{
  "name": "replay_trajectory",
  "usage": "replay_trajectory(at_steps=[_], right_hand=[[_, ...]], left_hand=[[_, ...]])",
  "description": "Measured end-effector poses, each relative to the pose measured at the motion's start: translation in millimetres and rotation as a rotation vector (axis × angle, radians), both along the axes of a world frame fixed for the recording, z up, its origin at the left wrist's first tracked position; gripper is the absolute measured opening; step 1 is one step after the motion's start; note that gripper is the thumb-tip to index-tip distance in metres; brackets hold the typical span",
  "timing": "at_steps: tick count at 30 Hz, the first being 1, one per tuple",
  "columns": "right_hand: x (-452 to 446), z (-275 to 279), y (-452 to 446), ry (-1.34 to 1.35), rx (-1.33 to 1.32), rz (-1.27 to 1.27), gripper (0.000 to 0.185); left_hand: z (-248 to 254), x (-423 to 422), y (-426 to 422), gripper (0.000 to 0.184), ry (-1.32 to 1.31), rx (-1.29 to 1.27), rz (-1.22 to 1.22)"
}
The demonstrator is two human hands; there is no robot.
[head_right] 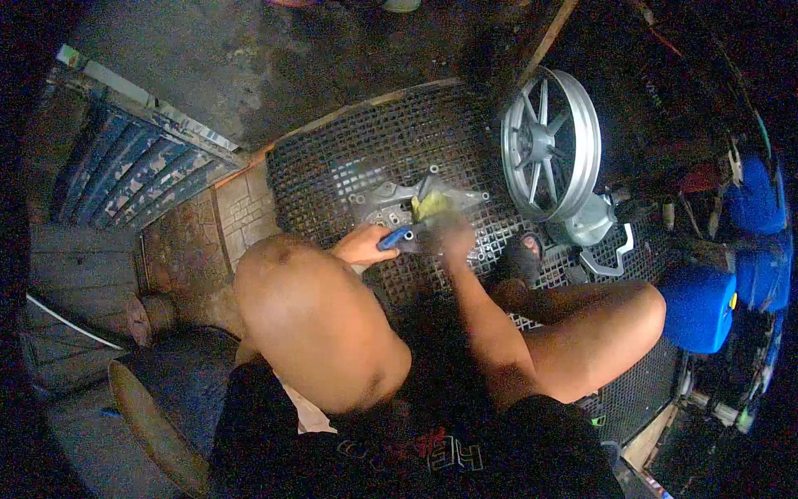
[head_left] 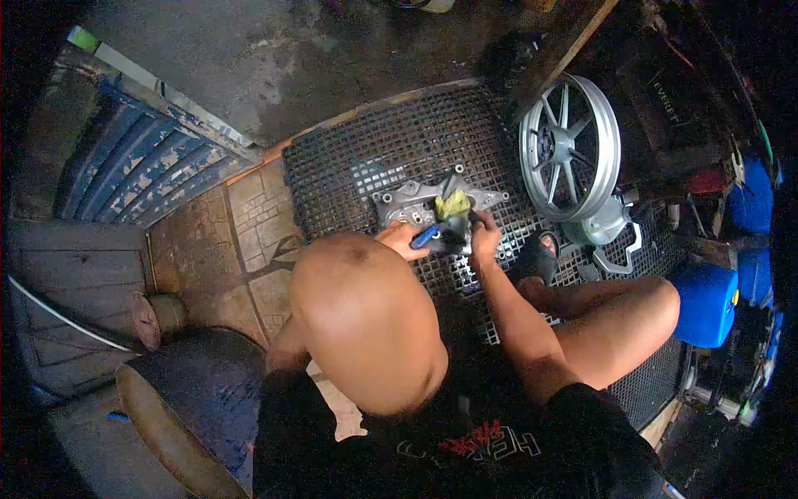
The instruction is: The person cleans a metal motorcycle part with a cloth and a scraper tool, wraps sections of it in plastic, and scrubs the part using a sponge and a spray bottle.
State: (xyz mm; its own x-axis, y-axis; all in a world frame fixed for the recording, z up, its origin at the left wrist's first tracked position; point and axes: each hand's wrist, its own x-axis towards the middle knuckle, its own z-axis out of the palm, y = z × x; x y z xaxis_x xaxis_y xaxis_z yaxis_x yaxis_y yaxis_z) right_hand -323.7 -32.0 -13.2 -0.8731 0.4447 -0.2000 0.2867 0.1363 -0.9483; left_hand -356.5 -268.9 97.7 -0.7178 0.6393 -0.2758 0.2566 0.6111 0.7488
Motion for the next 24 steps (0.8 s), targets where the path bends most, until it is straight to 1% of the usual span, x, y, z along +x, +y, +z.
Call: replay_trajectory(at_steps=[2, 3, 4, 6, 7, 8, 10, 11, 14, 17, 18, 19, 20, 23, 24], right_hand=[[7.7, 16.2, -2.8, 0.051, 0.054, -0.100, 0.038], [7.8, -31.1, 17.7, 0.006, 0.233, -0.047, 0.044], [7.9, -51.8, 24.8, 0.043, 0.209, -0.070, 0.044], [9.7, -82.6, 36.8, 0.114, 0.165, -0.116, 0.043], [8.2, -91.5, 37.7, 0.141, 0.337, -0.162, 0.043], [11.8, -98.7, 42.3, 0.058, 0.304, -0.151, 0.043], [12.6, -55.6, 31.9, -0.104, 0.233, -0.126, 0.043], [13.0, -52.5, 30.4, -0.102, 0.201, -0.141, 0.042], [16.6, -47.2, 28.6, 0.008, 0.216, -0.146, 0.039], [18.6, -37.9, 30.6, -0.005, 0.049, -0.101, 0.038], [19.3, -23.7, 26.7, -0.062, 0.035, -0.136, 0.038], [18.8, 2.2, 17.6, -0.118, 0.020, -0.171, 0.038], [19.1, 5.9, 16.7, -0.152, 0.054, -0.174, 0.037], [21.5, -0.4, 22.5, -0.192, 0.198, -0.130, 0.037], [22.5, 0.5, 24.1, -0.185, 0.229, -0.113, 0.037]], left_hand=[[-9.2, 1.2, -1.3, 0.035, -0.008, -0.002, 0.025], [-10.8, 3.3, -0.9, 0.036, -0.007, -0.009, 0.048], [-11.7, 4.1, 0.5, 0.037, -0.007, -0.015, 0.068], [-9.2, 3.5, 1.3, 0.037, 0.002, -0.014, 0.073], [-9.3, 4.3, 1.2, 0.037, 0.004, -0.015, 0.077], [-11.7, 5.0, 1.1, 0.036, 0.031, 0.023, 0.075], [-19.4, 4.8, -1.8, 0.035, 0.090, 0.096, 0.076], [-19.7, 5.1, -2.2, 0.035, 0.111, 0.076, 0.070], [-14.5, 6.4, 0.5, 0.034, 0.052, 0.084, 0.096], [-18.1, 7.2, -0.1, 0.032, 0.073, 0.042, 0.041], [-16.1, 8.4, 0.8, 0.032, 0.107, 0.081, 0.038], [-11.8, 9.5, 2.1, 0.032, 0.141, 0.120, 0.036], [-9.5, 10.4, 3.1, 0.031, 0.177, 0.160, 0.034], [-9.8, 8.9, 4.7, 0.031, 0.086, 0.009, -0.025], [-9.8, 7.9, 5.2, 0.031, 0.035, 0.003, -0.019]])
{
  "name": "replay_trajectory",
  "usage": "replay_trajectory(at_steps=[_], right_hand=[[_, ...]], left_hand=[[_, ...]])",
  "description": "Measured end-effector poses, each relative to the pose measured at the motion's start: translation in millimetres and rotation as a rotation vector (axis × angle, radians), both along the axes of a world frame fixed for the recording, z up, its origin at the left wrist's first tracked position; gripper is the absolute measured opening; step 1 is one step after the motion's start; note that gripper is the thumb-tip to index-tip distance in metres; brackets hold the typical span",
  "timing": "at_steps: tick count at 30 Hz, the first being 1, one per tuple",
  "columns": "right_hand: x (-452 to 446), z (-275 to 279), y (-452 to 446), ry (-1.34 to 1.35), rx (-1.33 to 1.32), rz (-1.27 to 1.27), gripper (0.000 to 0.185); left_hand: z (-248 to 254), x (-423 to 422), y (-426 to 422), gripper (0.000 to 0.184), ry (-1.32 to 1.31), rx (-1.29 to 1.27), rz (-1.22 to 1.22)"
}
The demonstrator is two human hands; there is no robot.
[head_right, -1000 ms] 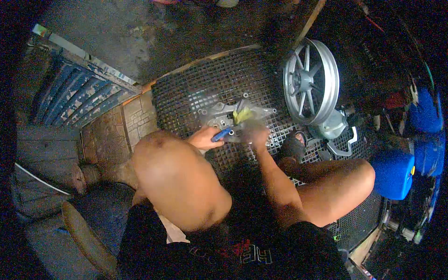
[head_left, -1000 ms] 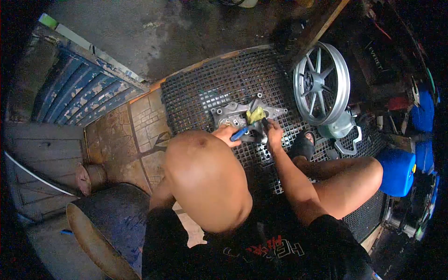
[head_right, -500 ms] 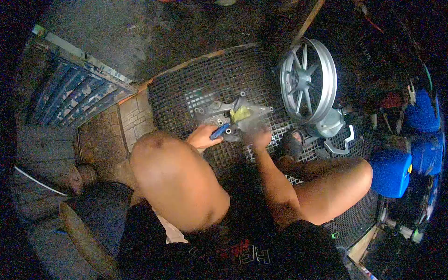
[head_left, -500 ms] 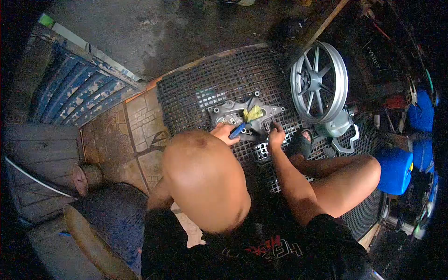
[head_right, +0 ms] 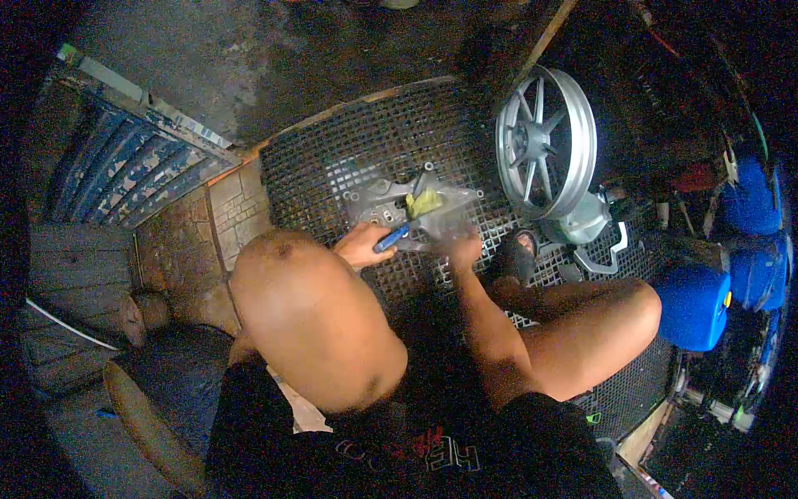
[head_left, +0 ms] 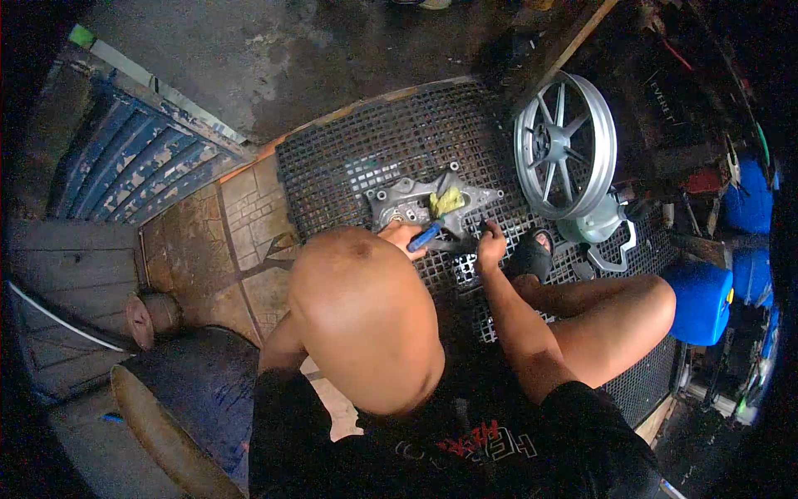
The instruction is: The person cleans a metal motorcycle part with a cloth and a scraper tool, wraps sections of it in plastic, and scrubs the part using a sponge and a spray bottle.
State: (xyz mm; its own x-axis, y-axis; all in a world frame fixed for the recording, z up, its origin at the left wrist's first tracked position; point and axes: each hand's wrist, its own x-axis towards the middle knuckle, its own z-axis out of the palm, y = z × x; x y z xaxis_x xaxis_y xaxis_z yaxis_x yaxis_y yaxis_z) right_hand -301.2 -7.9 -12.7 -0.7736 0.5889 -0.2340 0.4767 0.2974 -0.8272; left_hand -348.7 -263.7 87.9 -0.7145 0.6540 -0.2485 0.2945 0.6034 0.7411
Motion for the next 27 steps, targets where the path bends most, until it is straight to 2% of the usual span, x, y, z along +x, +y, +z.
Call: replay_trajectory(at_steps=[2, 3, 5, 9, 12, 13, 14, 15, 17, 20, 24, 26, 27], right_hand=[[1.5, 23.4, -5.8, 0.053, -0.039, 0.017, 0.036], [0.9, 21.5, -7.0, 0.064, -0.079, -0.022, 0.036], [-1.9, 9.8, -4.1, -0.018, 0.051, 0.003, 0.036], [-4.4, -1.7, -6.3, -0.025, 0.124, 0.006, 0.033], [-5.5, -4.7, -12.3, 0.083, 0.144, 0.114, 0.031], [-10.4, -4.8, -14.2, -0.011, 0.212, 0.189, 0.030], [-15.6, -7.0, -22.7, 0.124, -0.103, 0.110, 0.029], [-18.9, -40.5, -18.6, 0.199, 0.061, 0.285, 0.029], [-25.9, -68.9, -20.2, 0.294, 0.056, 0.478, 0.028], [-38.1, -36.9, -48.3, 0.307, -0.354, 0.489, 0.028], [-40.9, -11.3, -63.4, 0.279, -0.625, 0.394, 0.028], [-39.8, 24.9, -73.9, 0.234, -0.968, 0.212, 0.029], [-41.4, 6.6, -71.7, 0.282, -0.693, 0.401, 0.029]], left_hand=[[0.8, -1.7, -0.3, 0.032, -0.104, -0.013, 0.012], [2.0, -0.9, -0.2, 0.032, -0.069, 0.036, 0.005], [4.9, 0.3, -1.1, 0.032, 0.005, 0.132, -0.005], [-9.7, 7.4, -5.4, 0.032, 0.105, 0.066, 0.032], [-6.2, 8.8, -10.7, 0.033, 0.130, 0.096, 0.016], [-2.5, 10.4, -11.5, 0.034, 0.119, 0.098, 0.024], [1.1, 11.4, -12.1, 0.035, 0.109, 0.101, 0.031], [-6.9, 12.5, -13.7, 0.035, 0.136, 0.110, 0.067], [-31.4, 16.1, -16.6, 0.036, 0.191, 0.129, 0.134], [-13.8, 16.9, -15.8, 0.035, 0.128, 0.023, 0.188], [-26.2, 13.7, -22.0, 0.032, 0.193, 0.100, 0.191], [-17.4, 8.4, -23.1, 0.031, 0.181, 0.104, 0.153], [-17.3, 8.6, -24.0, 0.031, 0.193, 0.103, 0.175]])
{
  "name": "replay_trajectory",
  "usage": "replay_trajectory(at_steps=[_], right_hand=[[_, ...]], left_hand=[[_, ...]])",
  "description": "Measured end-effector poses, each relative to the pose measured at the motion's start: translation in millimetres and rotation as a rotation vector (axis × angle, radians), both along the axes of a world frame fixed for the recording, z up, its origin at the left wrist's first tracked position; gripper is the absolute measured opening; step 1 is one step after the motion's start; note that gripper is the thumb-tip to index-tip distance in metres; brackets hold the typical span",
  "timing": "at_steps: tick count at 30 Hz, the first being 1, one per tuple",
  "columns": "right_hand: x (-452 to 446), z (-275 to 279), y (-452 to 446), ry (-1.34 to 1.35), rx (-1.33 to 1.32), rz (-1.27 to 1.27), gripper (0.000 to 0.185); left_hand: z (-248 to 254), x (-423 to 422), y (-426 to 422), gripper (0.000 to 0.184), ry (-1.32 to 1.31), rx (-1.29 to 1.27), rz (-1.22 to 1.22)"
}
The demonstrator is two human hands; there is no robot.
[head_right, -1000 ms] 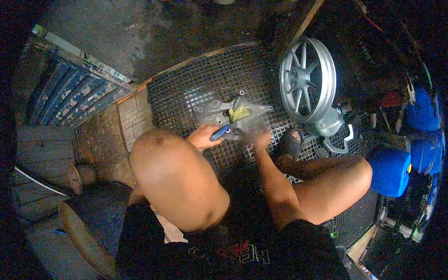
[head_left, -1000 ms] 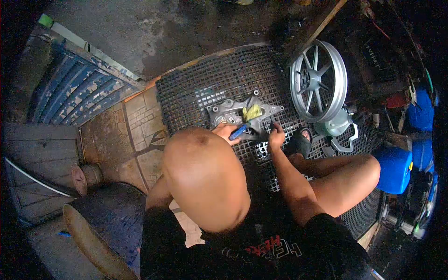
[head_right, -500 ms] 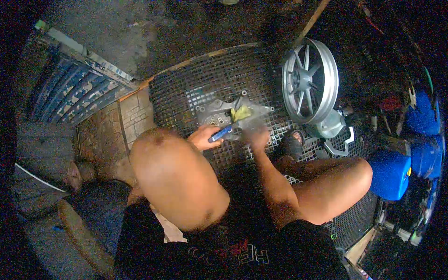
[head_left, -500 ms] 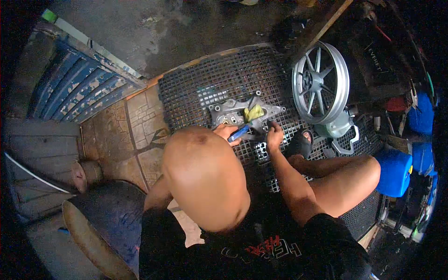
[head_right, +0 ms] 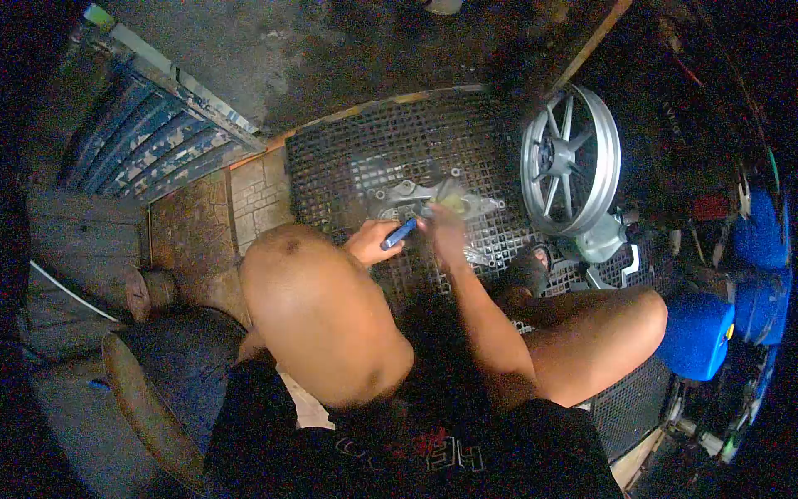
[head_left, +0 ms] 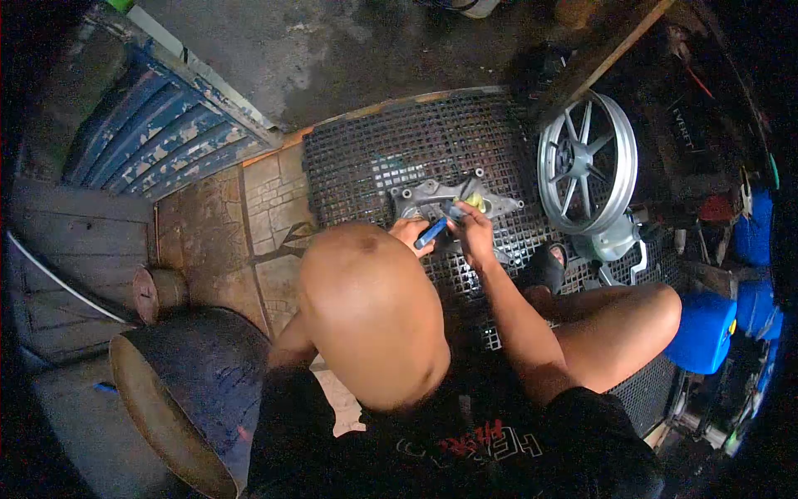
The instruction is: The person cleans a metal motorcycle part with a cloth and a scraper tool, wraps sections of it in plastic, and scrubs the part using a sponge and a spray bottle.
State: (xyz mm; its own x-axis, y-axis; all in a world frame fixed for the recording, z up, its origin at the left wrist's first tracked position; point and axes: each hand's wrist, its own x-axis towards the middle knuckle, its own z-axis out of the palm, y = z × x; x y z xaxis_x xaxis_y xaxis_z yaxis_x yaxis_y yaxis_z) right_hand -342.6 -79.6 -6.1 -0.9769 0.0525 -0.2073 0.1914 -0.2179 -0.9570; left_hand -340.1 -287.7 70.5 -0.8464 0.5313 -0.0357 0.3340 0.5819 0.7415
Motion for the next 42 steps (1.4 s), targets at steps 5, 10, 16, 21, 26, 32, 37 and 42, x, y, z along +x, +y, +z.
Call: replay_trajectory(at_steps=[5, 10, 16, 21, 26, 32, 37, 42], right_hand=[[-0.1, 29.1, -10.0, -0.042, 0.015, 0.011, 0.026], [-8.7, -2.1, -7.1, -0.026, -0.035, 0.056, 0.023], [-13.8, -12.2, -12.2, 0.025, 0.097, 0.090, 0.019], [-24.2, -21.8, -19.8, 0.105, 0.145, 0.163, 0.018], [-27.0, 21.8, -45.1, -0.248, -0.222, 0.148, 0.039], [-43.0, -10.7, -56.3, 0.056, 0.153, 0.156, 0.020], [-47.5, -25.2, -56.5, 0.009, 0.021, 0.135, 0.017], [-44.7, -4.6, -57.5, -0.073, -0.019, 0.142, 0.022]], left_hand=[[13.8, 3.6, 1.2, 0.028, -0.029, 0.036, 0.075], [-4.9, 0.5, -1.5, 0.027, 0.040, 0.021, 0.117], [-4.5, 4.0, -5.9, 0.028, -0.046, -0.024, 0.157], [-15.1, 3.0, -19.1, 0.033, 0.010, 0.031, 0.150], [-16.9, 14.3, -36.6, 0.035, 0.005, 0.002, 0.244], [-3.5, 23.1, -100.0, 0.032, -0.007, 0.088, 0.403], [27.8, 10.3, -148.4, 0.040, 0.088, 0.292, 0.657], [29.9, -42.3, -150.2, 0.057, 0.402, 0.321, 0.845]])
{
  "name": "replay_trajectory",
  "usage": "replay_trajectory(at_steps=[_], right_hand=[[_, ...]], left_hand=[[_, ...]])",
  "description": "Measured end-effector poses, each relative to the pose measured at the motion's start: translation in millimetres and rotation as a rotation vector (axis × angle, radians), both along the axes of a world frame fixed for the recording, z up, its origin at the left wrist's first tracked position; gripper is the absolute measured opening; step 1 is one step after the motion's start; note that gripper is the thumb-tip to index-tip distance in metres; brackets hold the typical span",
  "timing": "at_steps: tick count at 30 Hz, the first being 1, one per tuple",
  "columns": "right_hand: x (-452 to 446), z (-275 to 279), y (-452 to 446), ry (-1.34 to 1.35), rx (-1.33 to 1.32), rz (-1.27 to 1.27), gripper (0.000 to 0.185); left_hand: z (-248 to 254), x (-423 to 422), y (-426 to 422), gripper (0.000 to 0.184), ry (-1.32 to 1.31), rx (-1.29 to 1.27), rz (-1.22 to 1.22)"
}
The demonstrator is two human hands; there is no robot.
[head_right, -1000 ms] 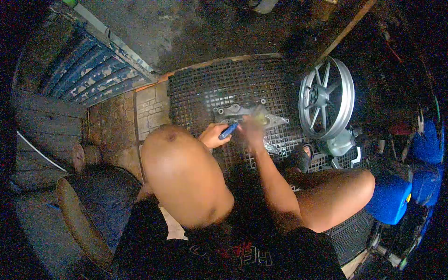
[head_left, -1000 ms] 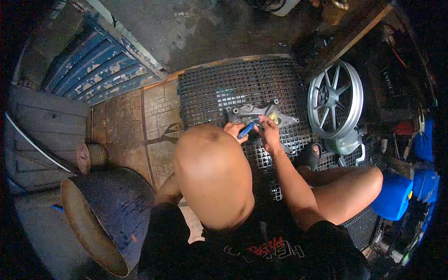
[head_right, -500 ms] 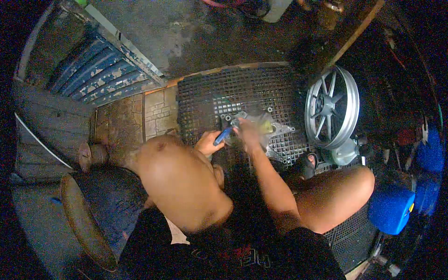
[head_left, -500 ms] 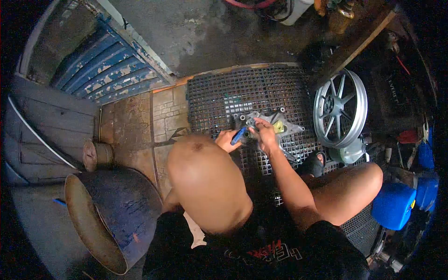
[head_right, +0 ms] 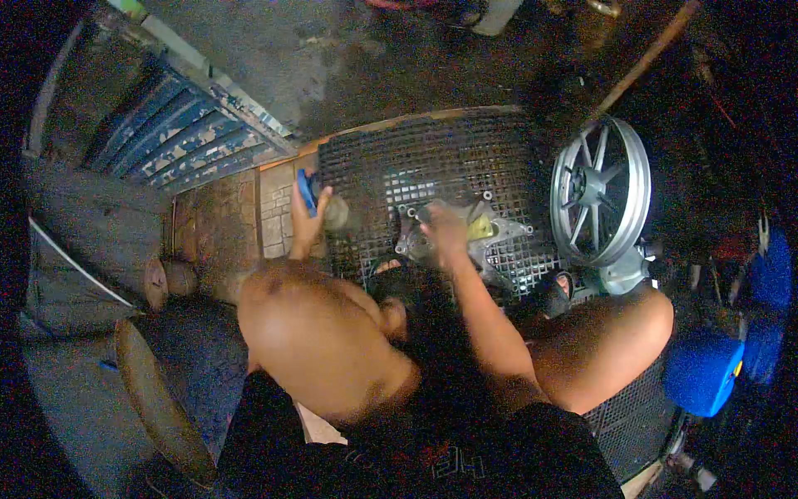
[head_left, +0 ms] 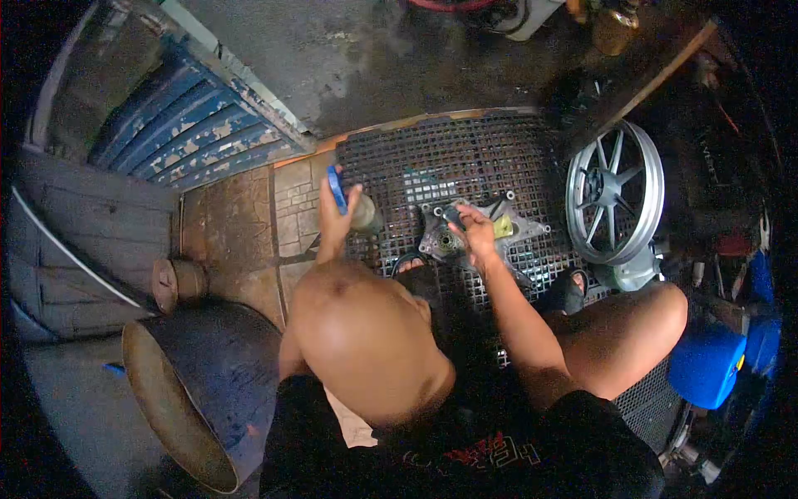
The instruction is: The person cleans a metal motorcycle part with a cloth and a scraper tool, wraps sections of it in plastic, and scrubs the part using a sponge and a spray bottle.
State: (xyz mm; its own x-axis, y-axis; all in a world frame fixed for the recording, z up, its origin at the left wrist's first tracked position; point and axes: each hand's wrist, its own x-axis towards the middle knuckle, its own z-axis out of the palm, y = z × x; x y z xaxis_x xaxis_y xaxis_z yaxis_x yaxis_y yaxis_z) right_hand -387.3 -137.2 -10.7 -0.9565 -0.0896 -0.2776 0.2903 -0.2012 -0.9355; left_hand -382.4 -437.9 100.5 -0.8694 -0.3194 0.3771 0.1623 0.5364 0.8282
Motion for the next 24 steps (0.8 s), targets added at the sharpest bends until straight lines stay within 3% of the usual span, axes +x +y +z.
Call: replay_trajectory(at_steps=[3, 5, 6, 9, 12, 16, 18, 20, 22, 24], right_hand=[[7.3, 37.6, -6.0, -0.139, -0.039, 0.042, 0.027], [7.2, 58.1, -13.8, 0.007, -0.015, 0.117, 0.028], [5.7, 60.2, -15.7, 0.055, -0.003, 0.105, 0.027], [-2.5, 51.0, 2.1, 0.043, 0.028, 0.002, 0.025], [-8.5, 12.9, 44.1, 0.067, 0.227, -0.096, 0.024], [-13.2, -6.0, 75.8, 0.151, 0.294, -0.197, 0.025], [-17.1, -9.5, 75.7, 0.290, 0.389, -0.205, 0.026], [-13.7, 4.8, 60.8, 0.158, 0.062, -0.304, 0.025], [-16.1, 10.2, 52.7, 0.025, 0.045, -0.235, 0.024], [-16.4, 17.7, 47.1, -0.070, -0.005, -0.202, 0.024]], left_hand=[[-27.7, -33.2, -19.4, 0.075, -0.008, -0.070, 0.066], [-37.1, -51.3, -35.2, 0.077, -0.045, -0.131, 0.037], [-16.4, -46.3, -31.6, 0.080, -0.086, -0.278, 0.060], [0.5, -21.5, -50.1, 0.081, -0.291, -0.383, 0.144], [59.0, 7.3, -38.3, 0.066, -0.302, -0.350, 0.123], [162.2, 1.1, -16.4, 0.032, -0.724, -0.288, -0.268], [194.7, -15.0, 0.6, 0.032, -0.863, -0.159, -0.521], [204.1, -34.1, 23.5, 0.034, -0.990, -0.098, -0.776], [175.4, -57.3, 37.3, 0.052, -1.120, -0.542, -0.932], [104.7, -73.9, 48.6, 0.076, -1.086, -1.034, -1.041]])
